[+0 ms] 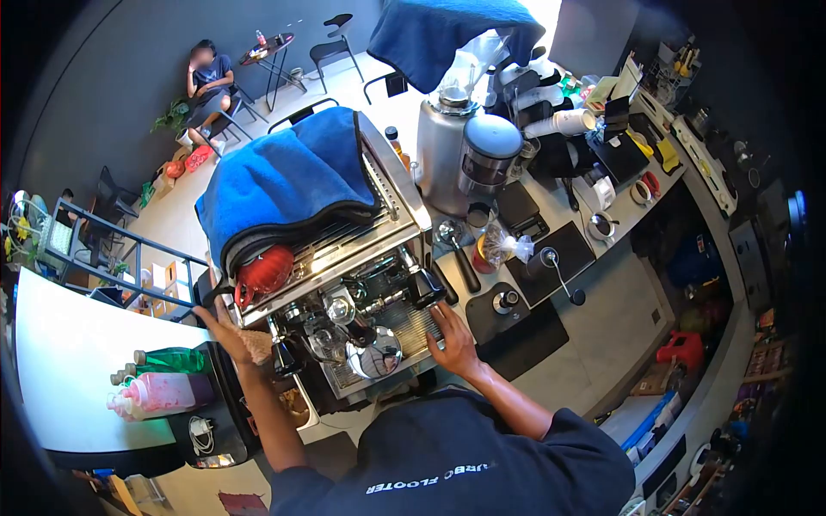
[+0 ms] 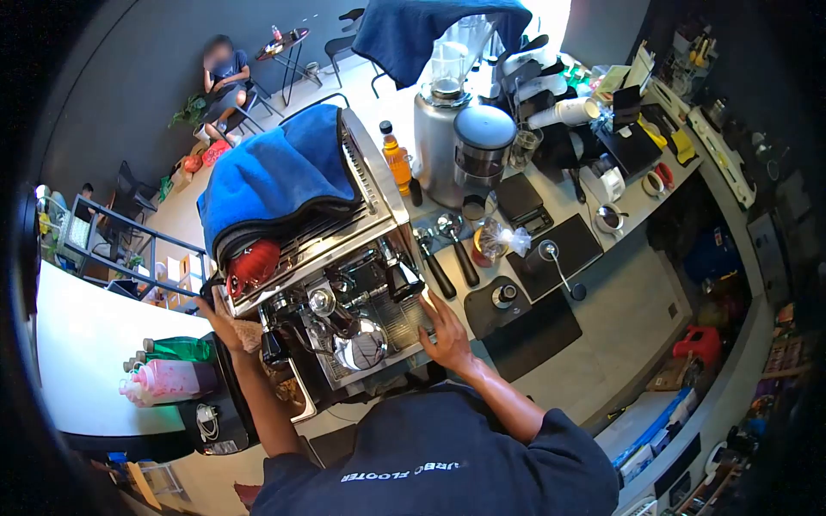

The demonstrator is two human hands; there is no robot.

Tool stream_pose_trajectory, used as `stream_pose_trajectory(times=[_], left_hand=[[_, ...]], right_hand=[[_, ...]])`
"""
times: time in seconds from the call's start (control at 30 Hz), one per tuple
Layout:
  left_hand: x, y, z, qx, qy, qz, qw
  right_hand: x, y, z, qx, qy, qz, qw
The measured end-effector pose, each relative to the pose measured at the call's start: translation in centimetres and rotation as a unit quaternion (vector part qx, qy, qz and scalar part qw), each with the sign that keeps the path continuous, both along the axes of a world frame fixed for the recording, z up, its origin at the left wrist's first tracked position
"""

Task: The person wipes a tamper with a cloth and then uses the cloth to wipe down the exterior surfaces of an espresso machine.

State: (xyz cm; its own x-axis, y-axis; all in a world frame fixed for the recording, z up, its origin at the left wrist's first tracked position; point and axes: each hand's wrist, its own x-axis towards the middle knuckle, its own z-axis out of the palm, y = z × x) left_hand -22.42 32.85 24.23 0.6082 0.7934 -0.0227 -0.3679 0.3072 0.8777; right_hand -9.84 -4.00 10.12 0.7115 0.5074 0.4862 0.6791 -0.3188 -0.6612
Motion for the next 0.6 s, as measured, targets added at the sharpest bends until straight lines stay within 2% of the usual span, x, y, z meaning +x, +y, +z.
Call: stream_pose_trajectory(times=[0.07, 0.13, 0.27, 0.3, 0.43, 0.5, 0.53, 0.6], left_hand=[[0.9, -0.8, 3.5, 0.052, 0.044, 0.042, 0.997], [2.3, -0.1, 4.2, 0.078, 0.062, 0.059, 0.993], [3.2, 5.4, 3.3, 0.102, -0.115, -0.161, 0.975], [3.7, 5.9, 3.5, 0.101, -0.116, -0.160, 0.975], [6.1, 7.9, 4.7, -0.057, -0.098, -0.069, 0.991], [6.0, 16.1, -1.5, 0.035, -0.067, -0.111, 0.991], [6.4, 17.8, -3.9, 0.032, -0.061, -0.105, 0.992], [6.2, 21.1, -7.2, -0.054, -0.135, -0.267, 0.953]], right_hand=[[-0.2, -0.1, -0.1, -0.004, 0.007, 0.002, 1.000], [0.0, -0.1, -0.2, -0.005, 0.007, -0.001, 1.000], [-0.1, -0.1, -0.3, -0.010, 0.015, 0.002, 1.000], [0.1, 0.0, -0.2, -0.011, 0.014, 0.002, 1.000], [0.0, 0.2, 0.3, -0.006, 0.006, -0.003, 1.000], [0.0, 0.1, -0.2, -0.016, 0.008, -0.010, 1.000], [0.0, -0.1, -0.7, -0.024, 0.010, -0.017, 1.000], [-0.3, -0.1, -1.9, -0.040, 0.018, -0.015, 0.999]])
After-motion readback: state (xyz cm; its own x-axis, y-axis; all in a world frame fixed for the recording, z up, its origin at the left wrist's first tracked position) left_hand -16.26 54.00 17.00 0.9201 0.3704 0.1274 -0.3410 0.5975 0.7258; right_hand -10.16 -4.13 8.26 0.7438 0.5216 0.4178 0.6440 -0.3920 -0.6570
